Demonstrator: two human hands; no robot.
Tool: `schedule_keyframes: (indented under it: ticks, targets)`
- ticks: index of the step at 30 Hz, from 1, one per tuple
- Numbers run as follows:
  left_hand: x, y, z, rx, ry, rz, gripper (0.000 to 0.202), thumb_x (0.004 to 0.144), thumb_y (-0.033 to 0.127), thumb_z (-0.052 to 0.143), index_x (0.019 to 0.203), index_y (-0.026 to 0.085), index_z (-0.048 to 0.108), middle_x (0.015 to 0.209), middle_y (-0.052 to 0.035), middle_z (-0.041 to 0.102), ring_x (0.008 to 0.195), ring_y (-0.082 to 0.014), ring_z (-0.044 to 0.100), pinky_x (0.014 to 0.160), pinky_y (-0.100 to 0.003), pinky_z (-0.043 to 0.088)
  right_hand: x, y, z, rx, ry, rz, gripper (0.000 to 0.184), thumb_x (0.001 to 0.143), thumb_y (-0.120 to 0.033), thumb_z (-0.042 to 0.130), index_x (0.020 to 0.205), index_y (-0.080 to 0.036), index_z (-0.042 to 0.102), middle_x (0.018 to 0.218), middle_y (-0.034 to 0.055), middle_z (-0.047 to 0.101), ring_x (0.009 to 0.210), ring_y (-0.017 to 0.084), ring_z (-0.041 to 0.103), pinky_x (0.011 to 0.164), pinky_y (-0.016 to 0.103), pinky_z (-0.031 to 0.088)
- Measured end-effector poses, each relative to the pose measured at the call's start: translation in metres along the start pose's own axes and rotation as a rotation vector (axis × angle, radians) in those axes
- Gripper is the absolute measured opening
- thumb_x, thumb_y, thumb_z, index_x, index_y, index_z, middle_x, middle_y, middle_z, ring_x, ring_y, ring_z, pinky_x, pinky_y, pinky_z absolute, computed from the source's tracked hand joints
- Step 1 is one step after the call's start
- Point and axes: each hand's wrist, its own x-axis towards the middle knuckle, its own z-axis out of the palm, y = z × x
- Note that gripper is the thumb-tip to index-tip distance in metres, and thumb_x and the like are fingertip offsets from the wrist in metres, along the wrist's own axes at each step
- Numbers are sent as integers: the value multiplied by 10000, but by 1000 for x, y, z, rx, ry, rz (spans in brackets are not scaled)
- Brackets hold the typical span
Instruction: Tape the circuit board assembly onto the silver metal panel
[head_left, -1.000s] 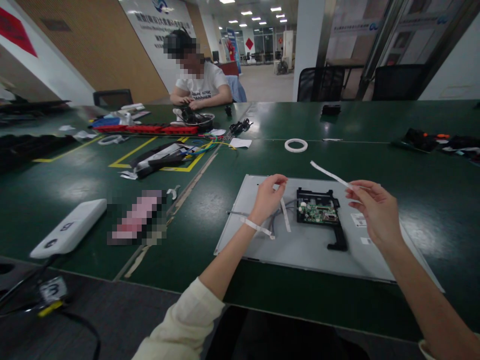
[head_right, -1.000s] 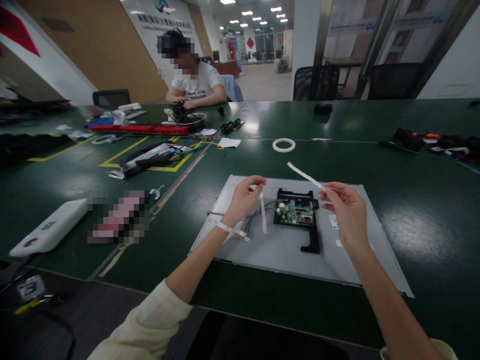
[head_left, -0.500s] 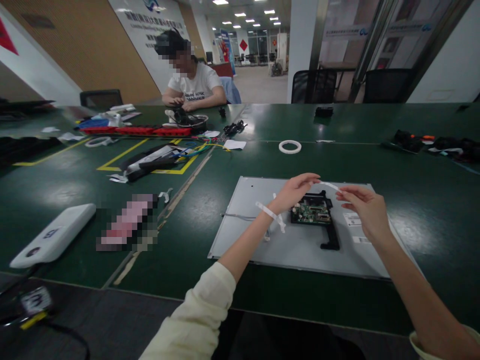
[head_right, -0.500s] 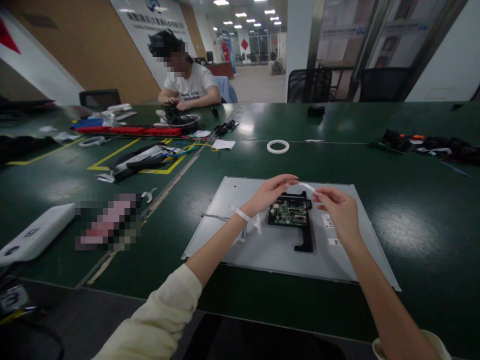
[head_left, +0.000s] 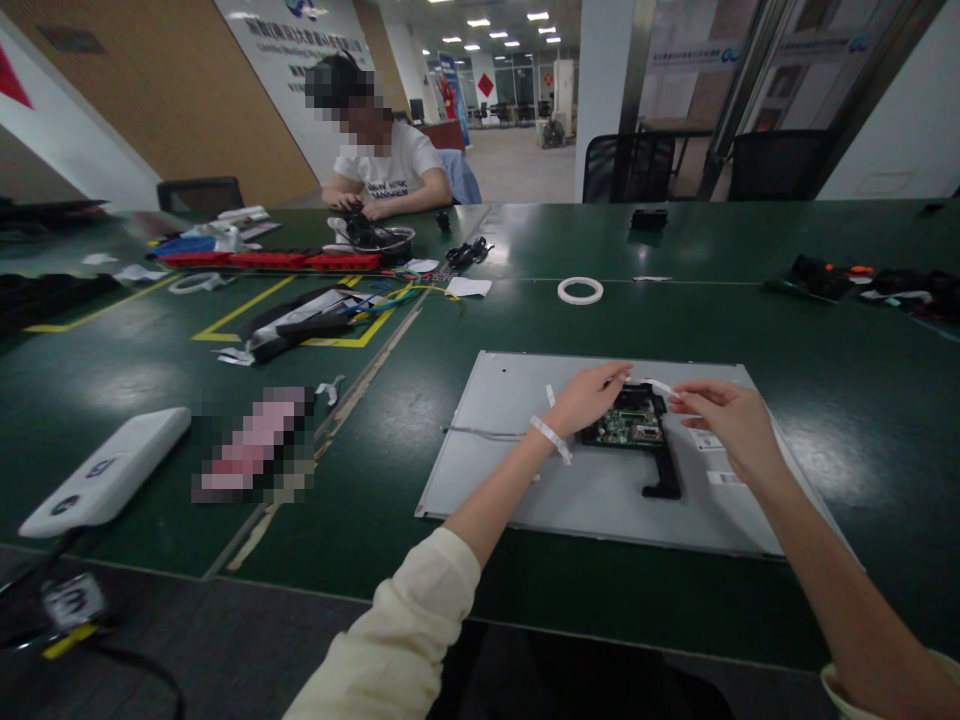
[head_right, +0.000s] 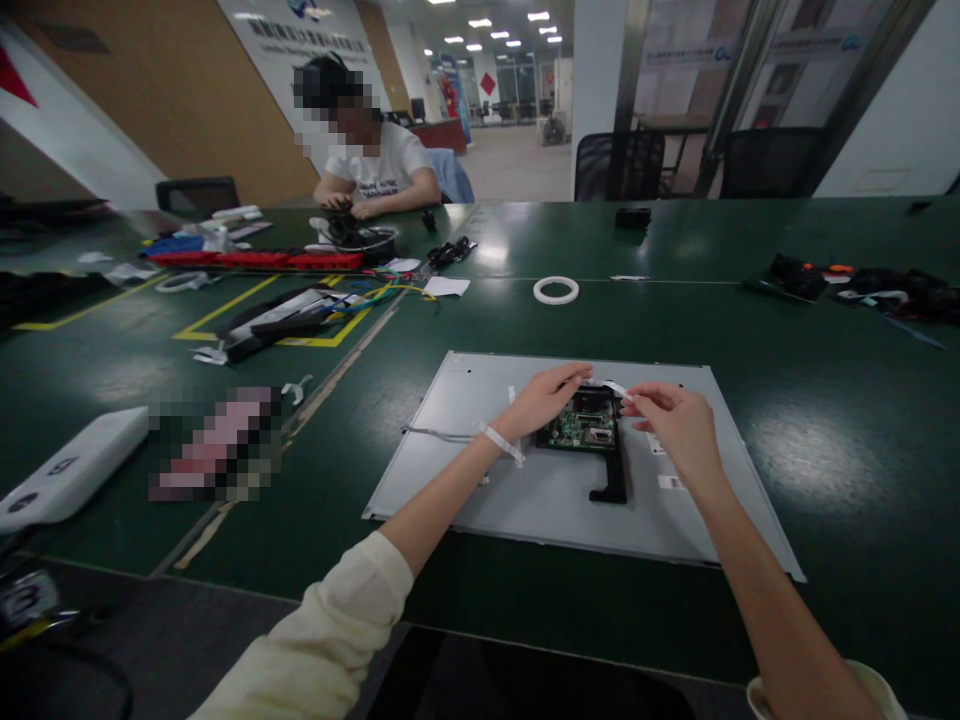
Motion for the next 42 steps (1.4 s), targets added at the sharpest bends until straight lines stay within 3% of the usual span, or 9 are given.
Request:
schedule_keyframes:
  ticks: [6, 14, 21, 26, 31, 37, 42]
  targets:
    - [-1, -5, 4, 213, -109, -28, 391, 973, 313, 262, 1245, 218, 525, 1285, -19, 578, 1181, -162, 519, 1067, -349, 282, 2, 2, -4, -84, -70, 73, 342, 691, -323, 650, 953, -105, 621, 829, 103, 656, 736, 204, 655, 531, 191, 529]
    - [1, -5, 4, 220, -110, -26, 389, 975, 342, 256, 1215, 232, 542, 1266, -9, 592, 1154, -159, 536, 1039, -322, 300, 3, 13, -4, -402, -67, 15, 214, 791, -210, 550, 999, -170, 530, 710, 17, 630, 617, 163, 625, 501, 206, 481]
    - [0, -9, 8, 200, -93, -31, 400, 981, 363, 241, 1207, 238, 546, 1249, -5, 604, 1155, -152, 534, 1049, -332, 288, -5, 12, 0, -1070, -97, -205, 137, 860, -171, 502, 990, -186, 542, 690, 5, 587, 663, 156, 583, 550, 226, 309]
    - [0, -8, 8, 209, -92, -30, 389, 978, 354, 257, 1210, 231, 545, 1252, -8, 602, 1159, -154, 532, 1052, -339, 285, -11, 9, 9, -1243, -93, -165, 129, 915, -221, 464, 1040, -195, 483, 736, 21, 591, 750, 196, 600, 532, 244, 244]
    - [1, -8, 7, 208, -106, -39, 394, 979, 359, 252, 1218, 241, 542, 1248, 2, 605, 1156, -153, 536, 1061, -337, 278, -16, 4, 15, -1447, -63, -154, 139, 942, -272, 435, 1058, -196, 445, 732, 22, 587, 683, 227, 600, 505, 258, 199]
    - [0, -9, 8, 222, -95, -29, 400, 978, 353, 245, 1216, 223, 538, 1261, -5, 596, 1161, -148, 530, 1052, -329, 298, -17, 1, 9, -1507, -77, -103, 203, 925, -340, 453, 1060, -188, 447, 747, 37, 589, 699, 247, 600, 500, 260, 211]
    - [-1, -9, 9, 254, -109, -32, 408, 974, 368, 245, 1268, 230, 491, 1318, -13, 549, 1217, -155, 480, 1087, -363, 255, -17, 2, 1, -1421, -84, -95, 171, 898, -319, 484, 1039, -222, 489, 734, 23, 591, 719, 222, 590, 514, 248, 220]
